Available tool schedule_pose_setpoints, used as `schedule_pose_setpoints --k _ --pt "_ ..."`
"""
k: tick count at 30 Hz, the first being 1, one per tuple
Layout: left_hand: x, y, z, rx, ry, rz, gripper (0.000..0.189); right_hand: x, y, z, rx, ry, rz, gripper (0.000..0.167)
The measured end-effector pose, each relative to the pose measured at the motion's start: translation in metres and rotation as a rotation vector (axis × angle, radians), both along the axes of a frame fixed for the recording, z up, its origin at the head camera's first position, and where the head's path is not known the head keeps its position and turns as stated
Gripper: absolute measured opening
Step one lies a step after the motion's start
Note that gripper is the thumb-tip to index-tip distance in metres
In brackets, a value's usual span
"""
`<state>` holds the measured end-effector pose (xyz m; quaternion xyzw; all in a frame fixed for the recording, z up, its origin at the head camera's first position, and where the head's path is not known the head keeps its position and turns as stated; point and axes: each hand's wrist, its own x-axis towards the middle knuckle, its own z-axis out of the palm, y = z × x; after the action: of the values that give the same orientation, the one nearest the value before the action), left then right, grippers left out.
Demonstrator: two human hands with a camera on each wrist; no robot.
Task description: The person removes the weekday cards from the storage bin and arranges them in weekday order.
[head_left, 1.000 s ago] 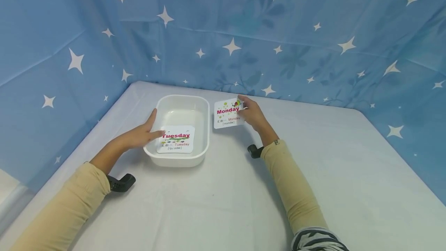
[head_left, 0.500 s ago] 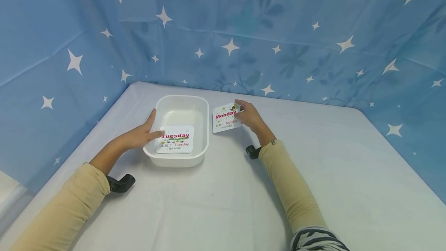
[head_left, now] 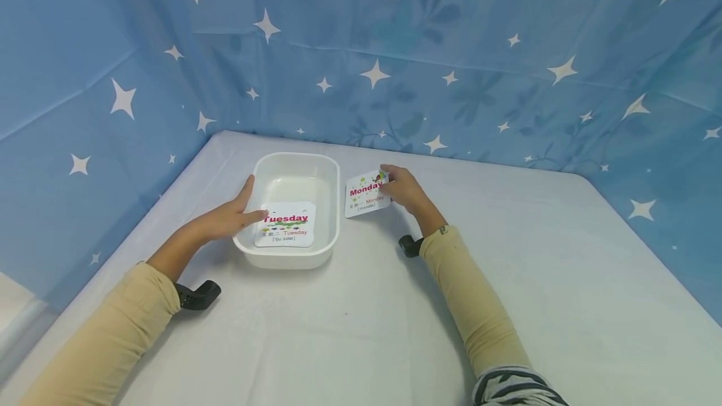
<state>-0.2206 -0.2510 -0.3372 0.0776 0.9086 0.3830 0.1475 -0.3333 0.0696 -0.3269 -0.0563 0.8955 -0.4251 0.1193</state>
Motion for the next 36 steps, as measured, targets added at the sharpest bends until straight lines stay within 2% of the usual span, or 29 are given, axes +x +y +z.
schedule_pose_setpoints --k 8,29,36 --pt "0.0 0.0 0.0 -0.008 -0.002 0.006 0.088 -0.001 0.001 -0.002 0.097 0.011 0.005 0.061" --pt "-0.001 0.0 0.0 -0.013 -0.007 0.003 0.088 -0.009 0.007 -0.015 0.224 -0.032 0.031 0.057" --pt "-0.001 0.0 0.0 -0.021 -0.007 0.006 0.09 -0.011 0.006 -0.016 0.334 -0.062 0.048 0.058"
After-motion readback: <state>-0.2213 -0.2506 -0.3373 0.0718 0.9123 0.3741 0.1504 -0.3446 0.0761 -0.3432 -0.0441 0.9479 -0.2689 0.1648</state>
